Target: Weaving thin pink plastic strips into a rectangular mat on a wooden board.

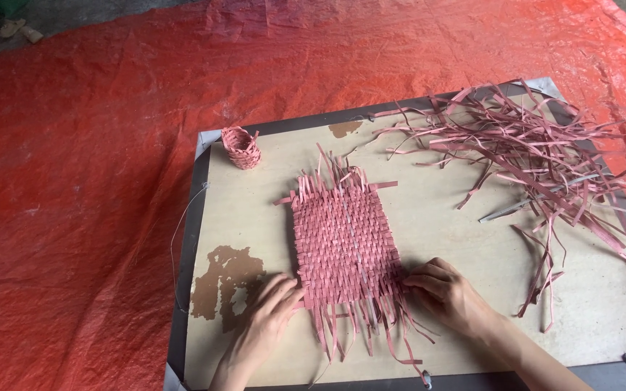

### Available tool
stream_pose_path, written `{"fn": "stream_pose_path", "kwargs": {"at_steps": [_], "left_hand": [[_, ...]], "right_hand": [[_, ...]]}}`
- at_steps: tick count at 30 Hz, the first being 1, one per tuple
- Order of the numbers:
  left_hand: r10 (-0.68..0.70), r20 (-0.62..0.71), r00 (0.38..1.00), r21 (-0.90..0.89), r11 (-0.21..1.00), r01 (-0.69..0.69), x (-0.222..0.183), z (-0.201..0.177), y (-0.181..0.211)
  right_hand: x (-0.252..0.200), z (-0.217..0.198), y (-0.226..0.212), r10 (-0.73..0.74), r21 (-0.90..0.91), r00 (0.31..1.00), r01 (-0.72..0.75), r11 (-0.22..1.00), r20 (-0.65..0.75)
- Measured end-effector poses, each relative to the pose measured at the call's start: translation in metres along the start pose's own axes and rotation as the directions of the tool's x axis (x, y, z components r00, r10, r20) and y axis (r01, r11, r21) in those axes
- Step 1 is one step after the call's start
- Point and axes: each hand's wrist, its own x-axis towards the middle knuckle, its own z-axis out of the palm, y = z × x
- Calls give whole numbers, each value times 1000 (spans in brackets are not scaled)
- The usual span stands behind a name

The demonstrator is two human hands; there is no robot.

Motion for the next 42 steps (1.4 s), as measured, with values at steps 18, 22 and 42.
{"fn": "stream_pose_path", "kwargs": {"at_steps": [18, 22, 42], "left_hand": [[492, 24, 870, 65, 868, -492, 9, 1, 2], [531, 91, 843, 5, 846, -533, 15, 3, -3], [358, 723, 591, 172, 735, -656, 83, 2, 14]], "right_hand": [[15, -3, -1, -4, -125, 998, 13, 992, 66], [16, -3, -1, -19, -135, 997, 29, 990, 74], [17, -4, 3, 34, -104, 991, -21, 994, 131]]}}
